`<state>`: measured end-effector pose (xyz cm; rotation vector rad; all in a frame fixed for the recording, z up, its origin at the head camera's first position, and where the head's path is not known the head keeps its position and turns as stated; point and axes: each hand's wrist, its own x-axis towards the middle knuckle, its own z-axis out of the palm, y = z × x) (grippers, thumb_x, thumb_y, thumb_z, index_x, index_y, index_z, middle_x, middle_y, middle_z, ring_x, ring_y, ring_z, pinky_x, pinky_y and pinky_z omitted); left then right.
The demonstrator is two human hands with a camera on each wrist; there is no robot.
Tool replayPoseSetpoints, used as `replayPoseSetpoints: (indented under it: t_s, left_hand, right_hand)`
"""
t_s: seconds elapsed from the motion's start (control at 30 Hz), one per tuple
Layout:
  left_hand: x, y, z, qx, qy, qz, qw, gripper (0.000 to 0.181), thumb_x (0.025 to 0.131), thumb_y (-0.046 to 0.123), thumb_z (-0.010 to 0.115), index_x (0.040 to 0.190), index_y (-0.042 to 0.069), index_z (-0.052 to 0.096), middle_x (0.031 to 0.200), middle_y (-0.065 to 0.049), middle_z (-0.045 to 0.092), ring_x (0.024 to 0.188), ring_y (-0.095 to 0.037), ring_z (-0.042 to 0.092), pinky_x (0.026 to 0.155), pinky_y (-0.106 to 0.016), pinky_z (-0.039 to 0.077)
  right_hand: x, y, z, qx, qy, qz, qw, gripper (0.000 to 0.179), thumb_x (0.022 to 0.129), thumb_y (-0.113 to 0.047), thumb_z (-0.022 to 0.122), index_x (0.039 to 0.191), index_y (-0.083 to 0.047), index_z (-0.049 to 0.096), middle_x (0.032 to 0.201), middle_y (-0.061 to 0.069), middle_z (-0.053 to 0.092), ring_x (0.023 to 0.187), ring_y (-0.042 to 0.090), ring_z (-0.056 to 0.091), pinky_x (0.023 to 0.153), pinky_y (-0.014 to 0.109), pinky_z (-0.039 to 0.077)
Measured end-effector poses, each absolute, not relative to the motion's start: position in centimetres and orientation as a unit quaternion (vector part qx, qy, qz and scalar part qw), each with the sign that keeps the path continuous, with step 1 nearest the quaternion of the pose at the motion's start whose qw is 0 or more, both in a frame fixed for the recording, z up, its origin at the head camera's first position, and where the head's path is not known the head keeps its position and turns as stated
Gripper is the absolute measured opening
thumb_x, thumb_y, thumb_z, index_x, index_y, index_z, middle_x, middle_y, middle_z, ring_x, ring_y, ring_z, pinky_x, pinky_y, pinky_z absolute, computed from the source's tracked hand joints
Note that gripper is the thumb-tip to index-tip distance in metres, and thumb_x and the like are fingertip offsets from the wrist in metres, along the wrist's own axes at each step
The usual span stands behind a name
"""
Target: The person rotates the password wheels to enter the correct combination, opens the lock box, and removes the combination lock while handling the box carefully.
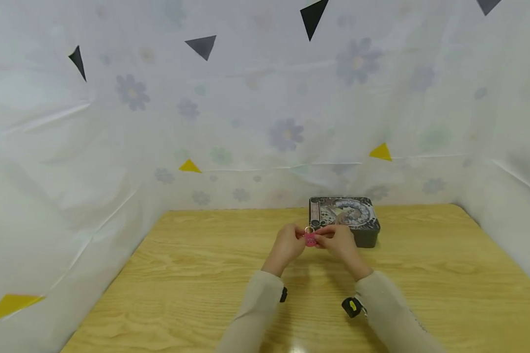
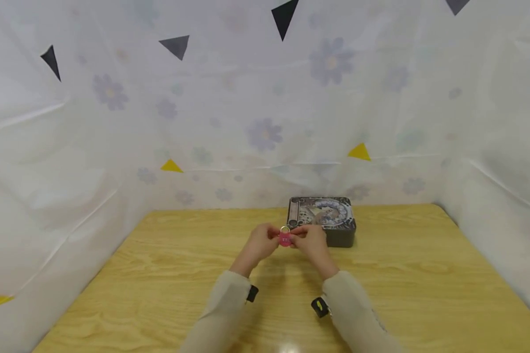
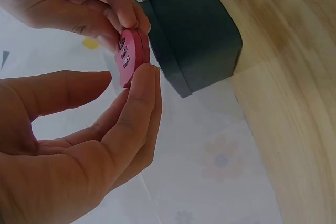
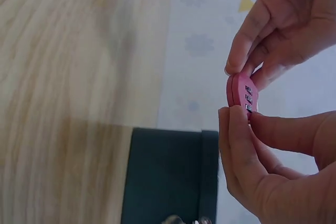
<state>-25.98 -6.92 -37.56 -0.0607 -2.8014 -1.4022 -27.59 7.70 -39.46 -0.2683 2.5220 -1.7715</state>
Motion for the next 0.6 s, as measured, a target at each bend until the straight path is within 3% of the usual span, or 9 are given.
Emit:
replayPoseSetpoints:
  t_s: [0.23,0.4,0.6]
  left_hand:
    - [-26.2,-8.3,-38.7,0.011,-0.905,-0.424,-0.031,0.011,0.085,-0.005,0.058,0.092,-0.01,0.064,0.084,-0.013,0.06,0.069,-0.018,0.051,0.055,-0.023,0.044]
    - [-26.6,-9.1,-39.7,0.014,-0.911,-0.41,-0.045,0.009,0.083,-0.002,0.066,0.078,-0.009,0.063,0.072,-0.008,0.053,0.063,-0.018,0.046,0.053,-0.025,0.039]
    - [-26.9,-9.5,-40.7,0.011,-0.921,-0.383,-0.066,0.016,0.083,0.0,0.067,0.072,-0.003,0.057,0.07,-0.007,0.051,0.064,-0.019,0.046,0.055,-0.027,0.04]
  right_hand:
    - [-27.7,5.1,-40.8,-0.063,0.819,-0.57,0.022,0.012,0.088,0.006,0.064,0.092,0.016,0.067,0.081,0.025,0.068,0.064,0.023,0.069,0.064,0.036,0.058]
    - [-27.6,4.1,-41.8,-0.072,0.848,-0.525,0.015,0.012,0.087,0.006,0.061,0.087,0.014,0.069,0.076,0.019,0.068,0.067,0.019,0.064,0.058,0.022,0.051]
    - [-27.8,3.5,-42.6,-0.082,0.855,-0.51,0.047,0.015,0.082,0.009,0.055,0.087,0.016,0.068,0.078,0.018,0.067,0.067,0.014,0.057,0.058,0.018,0.046]
